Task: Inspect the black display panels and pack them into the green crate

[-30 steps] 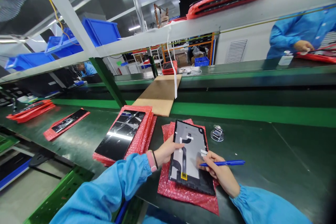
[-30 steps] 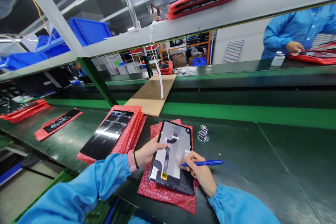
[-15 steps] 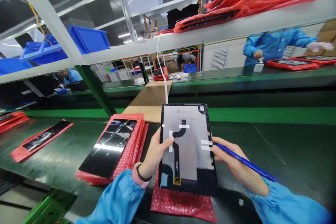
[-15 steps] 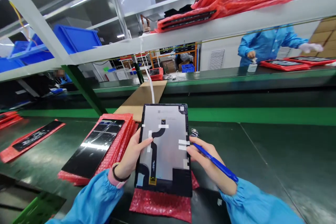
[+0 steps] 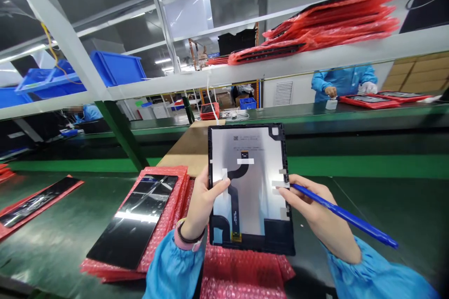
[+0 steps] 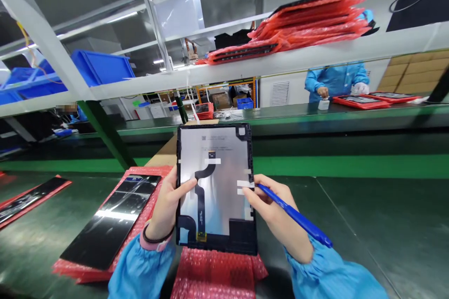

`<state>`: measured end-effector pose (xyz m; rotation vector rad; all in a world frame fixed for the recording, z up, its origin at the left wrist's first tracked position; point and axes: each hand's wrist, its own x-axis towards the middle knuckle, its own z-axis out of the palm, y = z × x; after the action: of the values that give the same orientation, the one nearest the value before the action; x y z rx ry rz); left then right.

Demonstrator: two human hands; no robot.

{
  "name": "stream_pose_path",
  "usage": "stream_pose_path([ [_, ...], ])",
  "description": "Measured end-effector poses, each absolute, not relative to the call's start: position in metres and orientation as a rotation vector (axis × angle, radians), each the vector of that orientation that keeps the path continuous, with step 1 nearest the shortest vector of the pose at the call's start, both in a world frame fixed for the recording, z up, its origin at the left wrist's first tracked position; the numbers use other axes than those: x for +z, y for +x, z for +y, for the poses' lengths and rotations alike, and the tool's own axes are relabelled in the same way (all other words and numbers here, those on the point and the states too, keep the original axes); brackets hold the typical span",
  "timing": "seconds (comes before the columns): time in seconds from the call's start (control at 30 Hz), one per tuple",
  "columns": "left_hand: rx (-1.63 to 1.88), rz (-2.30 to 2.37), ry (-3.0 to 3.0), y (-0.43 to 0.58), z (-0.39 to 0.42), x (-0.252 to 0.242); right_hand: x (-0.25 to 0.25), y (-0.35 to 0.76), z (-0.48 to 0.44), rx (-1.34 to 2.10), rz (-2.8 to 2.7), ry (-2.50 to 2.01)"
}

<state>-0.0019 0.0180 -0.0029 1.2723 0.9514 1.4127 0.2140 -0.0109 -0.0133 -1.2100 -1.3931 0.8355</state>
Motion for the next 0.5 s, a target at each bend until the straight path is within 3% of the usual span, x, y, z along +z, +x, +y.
stream_pose_path([
  [0.3, 1.398, 0.892, 1.217, -0.002, 0.032, 0.000, -0.020, 0.209, 0.011, 0.615, -1.336, -1.270],
  [0.5, 1.449, 0.903, 1.137, -0.012, 0.043, -0.006, -0.025, 0.215, 0.010, 1.087, -1.204, -1.039],
])
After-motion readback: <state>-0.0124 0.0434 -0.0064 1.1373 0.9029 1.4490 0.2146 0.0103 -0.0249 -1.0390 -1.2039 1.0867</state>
